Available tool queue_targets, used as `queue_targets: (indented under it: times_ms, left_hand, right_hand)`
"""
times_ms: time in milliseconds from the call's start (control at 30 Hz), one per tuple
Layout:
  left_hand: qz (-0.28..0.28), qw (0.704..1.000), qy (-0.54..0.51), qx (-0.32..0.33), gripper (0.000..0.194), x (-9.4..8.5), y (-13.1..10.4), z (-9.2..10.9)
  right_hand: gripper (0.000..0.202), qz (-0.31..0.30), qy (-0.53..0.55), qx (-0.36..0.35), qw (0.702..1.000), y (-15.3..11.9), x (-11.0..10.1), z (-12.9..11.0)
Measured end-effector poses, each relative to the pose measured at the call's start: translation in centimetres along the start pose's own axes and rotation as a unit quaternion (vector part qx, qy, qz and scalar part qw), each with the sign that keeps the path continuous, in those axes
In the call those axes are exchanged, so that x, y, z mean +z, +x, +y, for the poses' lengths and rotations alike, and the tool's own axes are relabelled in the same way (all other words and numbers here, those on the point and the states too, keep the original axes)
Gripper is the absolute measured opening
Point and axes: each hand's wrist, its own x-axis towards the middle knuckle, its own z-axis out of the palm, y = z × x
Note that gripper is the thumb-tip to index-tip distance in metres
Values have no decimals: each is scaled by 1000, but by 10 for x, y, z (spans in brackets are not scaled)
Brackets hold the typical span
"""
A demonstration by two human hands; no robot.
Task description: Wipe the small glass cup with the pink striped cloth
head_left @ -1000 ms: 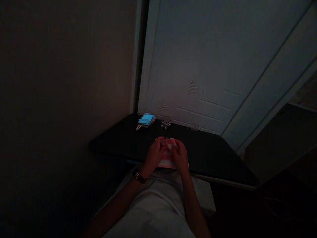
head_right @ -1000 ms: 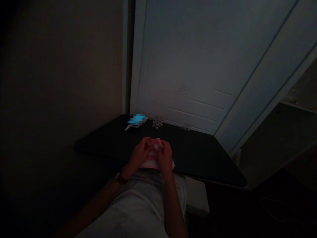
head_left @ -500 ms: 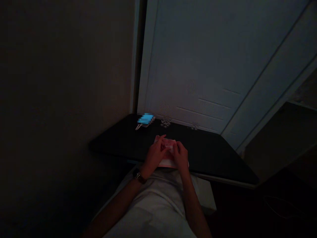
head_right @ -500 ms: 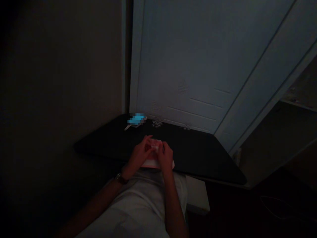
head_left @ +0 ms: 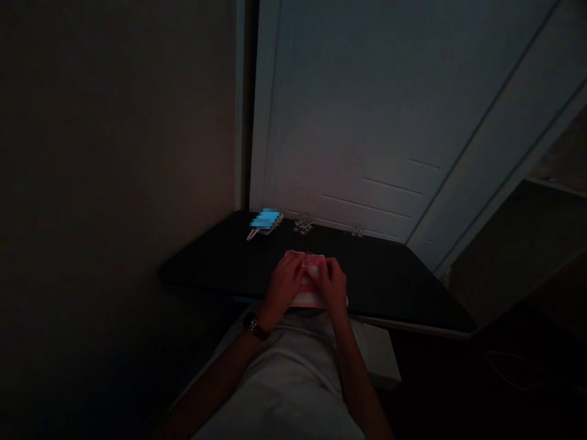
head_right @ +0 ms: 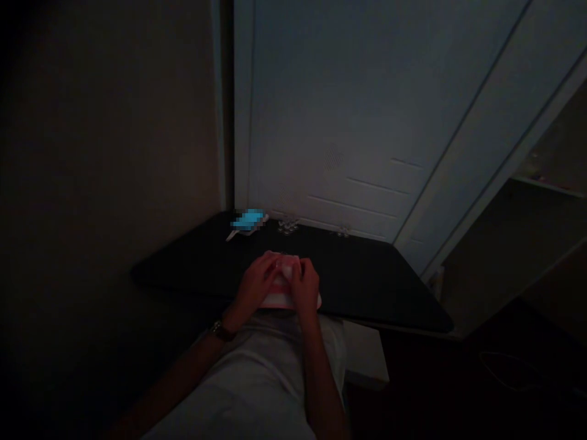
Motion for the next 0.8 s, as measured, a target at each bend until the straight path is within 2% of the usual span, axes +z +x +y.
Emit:
queue_targets:
  times_ms: [233, 567, 800]
  left_hand:
    - [-6, 1000, -14, -20, 30, 0, -1, 0]
    - [-74, 996, -34, 21, 35, 6, -1, -10]
    - [-61, 998, 14, 26, 42, 3, -1, -2]
  right_hand:
    - [18, 45, 11, 6, 999, 1, -1, 5]
    - [26, -15, 45, -43, 998, -1, -4, -3]
    - [22, -14, 60, -32, 998, 0, -2, -2]
